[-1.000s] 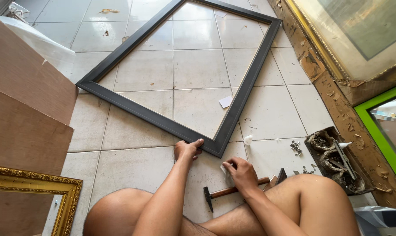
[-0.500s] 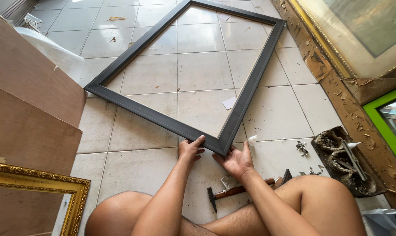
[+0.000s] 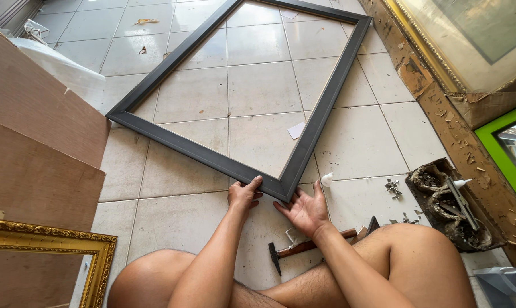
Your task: The person applies filler to the corner joints of picture frames and smooths it with a tool and by hand while sitting on the floor.
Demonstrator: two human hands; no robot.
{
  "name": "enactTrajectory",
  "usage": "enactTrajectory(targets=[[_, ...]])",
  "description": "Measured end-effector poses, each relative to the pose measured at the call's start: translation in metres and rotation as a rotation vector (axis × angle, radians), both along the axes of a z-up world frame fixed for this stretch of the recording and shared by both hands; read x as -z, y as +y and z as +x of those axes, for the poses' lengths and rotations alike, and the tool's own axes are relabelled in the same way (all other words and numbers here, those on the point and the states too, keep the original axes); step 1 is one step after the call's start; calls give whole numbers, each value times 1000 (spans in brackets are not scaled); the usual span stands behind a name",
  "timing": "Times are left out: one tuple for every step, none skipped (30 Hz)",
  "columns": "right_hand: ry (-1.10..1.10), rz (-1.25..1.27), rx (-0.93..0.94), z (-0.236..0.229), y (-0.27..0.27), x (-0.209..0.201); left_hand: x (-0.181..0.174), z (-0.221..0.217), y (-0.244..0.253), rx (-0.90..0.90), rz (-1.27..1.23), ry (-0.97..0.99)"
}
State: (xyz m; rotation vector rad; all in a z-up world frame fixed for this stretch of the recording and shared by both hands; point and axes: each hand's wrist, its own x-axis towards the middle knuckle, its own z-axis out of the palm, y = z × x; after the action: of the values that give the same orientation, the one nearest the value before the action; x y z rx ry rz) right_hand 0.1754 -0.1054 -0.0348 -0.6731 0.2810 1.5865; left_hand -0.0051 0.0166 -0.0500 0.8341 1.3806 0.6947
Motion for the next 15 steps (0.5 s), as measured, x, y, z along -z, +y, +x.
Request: enactTrajectory(targets=[[-2,0,1,1,-2,11,0,0,1,1,0,-2],[6,-13,4,2,-5,21,1,0,2,-6,0,-4],[13,-28,9,4,-9,32,2,1,1,-11,-2,-6],[10,-31,11,6,-11,34,2,2,1,-8,-5,-9],[-1,-43,6,6,-12,35,2,2,0,-8,1,-2],[-11,-55,0,5,-13,37,2,2,0,-9,6,5],[-12,-56,1,4,-15,36,2,2,1,-7,5,4],[-78,-99,0,2,-17,34,2,2,2,-5,2,1],[-144,-142,-2,0,-19,33,2,1,3,-3,-2,-2],[-145,-144,-2,0,-22,33,1,1,3,-3,-3,-3],[-269,-194,-18,0,-27,33,0,1,2,1,-3,-2],[-394,-244,-34,1,-32,33,-1,2,2,4,-3,-1],[-395,-247,-33,7,-33,47,-1,1,2,6,-5,-2],[-446,-264,1,14,-34,62,0,0,2,3,-4,4],[-499,-282,36,22,-36,76,1,0,2,1,-3,9]])
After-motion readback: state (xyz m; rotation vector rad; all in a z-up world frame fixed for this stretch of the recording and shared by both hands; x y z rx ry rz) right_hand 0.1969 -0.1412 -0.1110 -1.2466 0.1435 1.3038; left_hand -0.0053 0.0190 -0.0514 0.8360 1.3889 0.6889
